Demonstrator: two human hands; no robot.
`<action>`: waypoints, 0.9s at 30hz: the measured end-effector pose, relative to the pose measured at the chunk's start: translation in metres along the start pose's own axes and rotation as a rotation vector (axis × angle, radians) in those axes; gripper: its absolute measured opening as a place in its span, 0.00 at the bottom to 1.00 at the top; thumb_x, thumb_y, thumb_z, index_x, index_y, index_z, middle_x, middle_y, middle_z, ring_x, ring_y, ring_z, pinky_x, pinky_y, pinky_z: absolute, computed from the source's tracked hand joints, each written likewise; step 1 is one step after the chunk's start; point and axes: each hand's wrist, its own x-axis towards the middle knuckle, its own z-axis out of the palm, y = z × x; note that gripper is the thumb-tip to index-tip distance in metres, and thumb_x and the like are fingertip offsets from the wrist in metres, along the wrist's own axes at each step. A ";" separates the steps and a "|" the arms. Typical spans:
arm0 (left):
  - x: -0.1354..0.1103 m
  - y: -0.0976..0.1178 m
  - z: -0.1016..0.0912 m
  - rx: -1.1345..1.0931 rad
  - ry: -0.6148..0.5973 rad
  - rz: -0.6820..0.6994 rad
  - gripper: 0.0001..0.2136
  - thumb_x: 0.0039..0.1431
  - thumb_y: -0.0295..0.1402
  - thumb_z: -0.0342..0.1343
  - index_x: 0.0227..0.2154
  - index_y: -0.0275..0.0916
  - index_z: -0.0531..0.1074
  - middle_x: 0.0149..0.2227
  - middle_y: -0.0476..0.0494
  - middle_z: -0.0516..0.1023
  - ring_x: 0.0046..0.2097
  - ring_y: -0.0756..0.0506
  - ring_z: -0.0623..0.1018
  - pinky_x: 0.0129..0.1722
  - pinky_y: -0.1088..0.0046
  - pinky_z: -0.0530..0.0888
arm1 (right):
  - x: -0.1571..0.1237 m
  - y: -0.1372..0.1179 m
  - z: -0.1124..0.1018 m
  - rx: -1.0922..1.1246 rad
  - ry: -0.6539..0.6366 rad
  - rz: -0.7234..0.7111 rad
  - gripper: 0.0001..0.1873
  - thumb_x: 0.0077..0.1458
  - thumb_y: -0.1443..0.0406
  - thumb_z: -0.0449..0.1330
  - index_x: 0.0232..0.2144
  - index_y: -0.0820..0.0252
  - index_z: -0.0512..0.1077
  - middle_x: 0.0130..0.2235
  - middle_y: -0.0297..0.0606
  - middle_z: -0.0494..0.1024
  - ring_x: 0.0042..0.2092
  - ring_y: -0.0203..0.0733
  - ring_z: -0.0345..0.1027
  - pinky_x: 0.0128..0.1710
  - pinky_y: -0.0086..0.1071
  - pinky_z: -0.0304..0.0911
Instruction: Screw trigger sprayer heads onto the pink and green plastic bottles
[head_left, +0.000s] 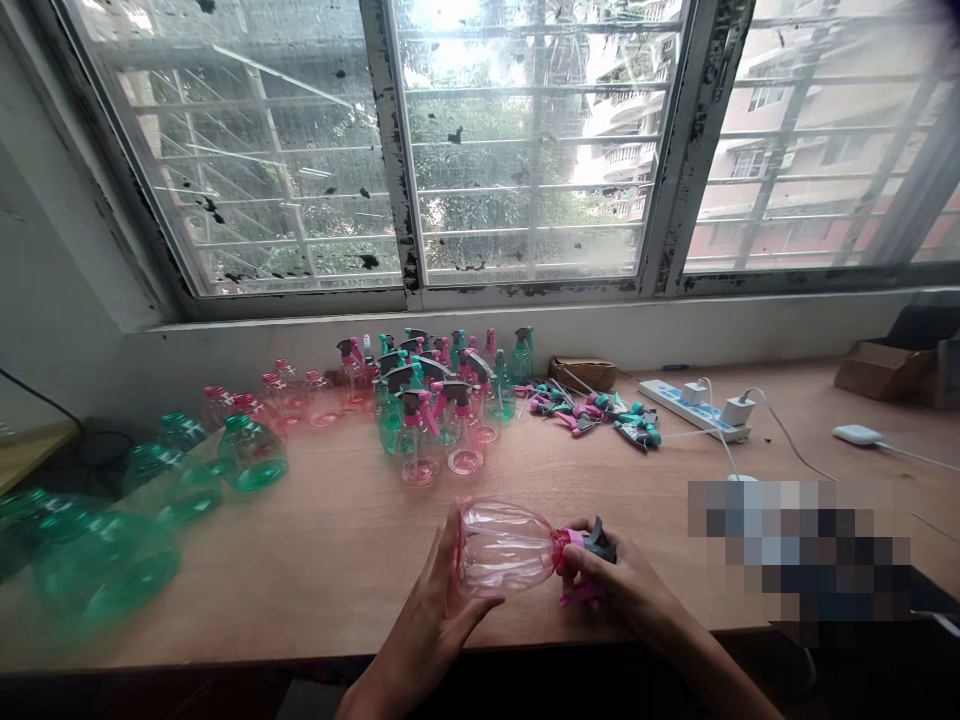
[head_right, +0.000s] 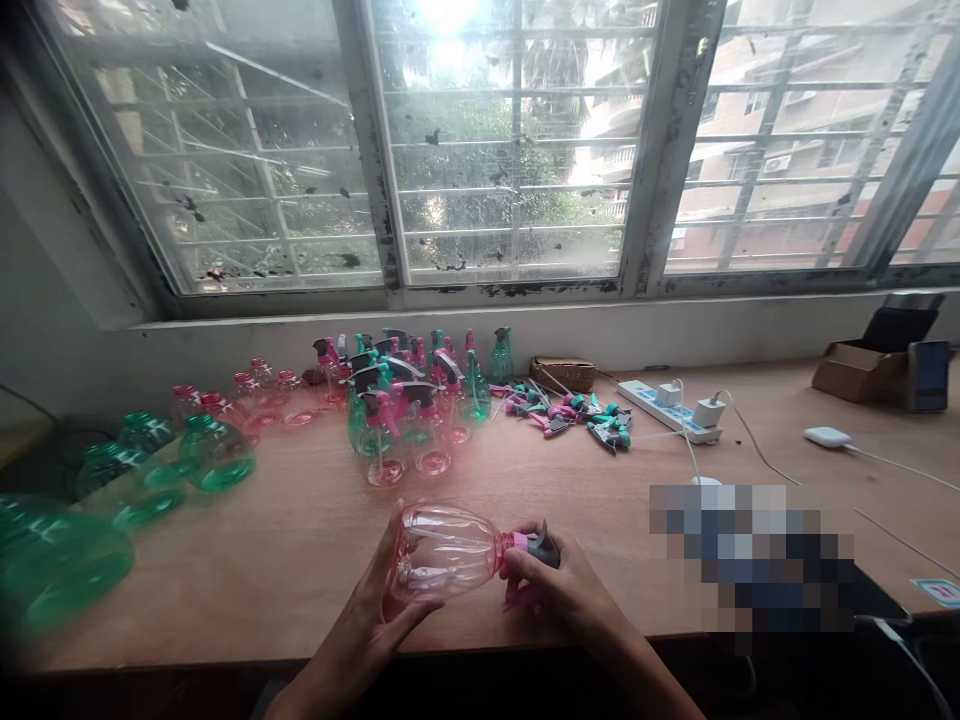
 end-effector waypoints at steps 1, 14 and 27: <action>0.000 0.001 0.000 -0.010 -0.010 0.002 0.42 0.64 0.37 0.59 0.69 0.61 0.34 0.73 0.46 0.44 0.72 0.36 0.51 0.68 0.49 0.50 | 0.000 0.000 0.000 -0.002 -0.002 -0.003 0.23 0.50 0.51 0.70 0.39 0.61 0.70 0.27 0.35 0.81 0.27 0.42 0.78 0.19 0.24 0.62; 0.001 0.001 0.000 -0.023 -0.018 0.052 0.42 0.64 0.35 0.58 0.69 0.60 0.34 0.73 0.46 0.46 0.71 0.35 0.52 0.68 0.50 0.53 | 0.001 0.004 0.000 0.019 0.024 -0.020 0.22 0.52 0.52 0.69 0.39 0.62 0.69 0.25 0.33 0.79 0.25 0.40 0.76 0.18 0.24 0.60; 0.004 0.002 -0.002 -0.075 -0.021 0.062 0.41 0.63 0.34 0.60 0.69 0.61 0.37 0.74 0.49 0.42 0.73 0.38 0.47 0.69 0.52 0.50 | 0.001 0.006 -0.003 0.004 0.019 -0.005 0.23 0.53 0.53 0.69 0.41 0.61 0.69 0.27 0.34 0.80 0.25 0.40 0.76 0.18 0.24 0.60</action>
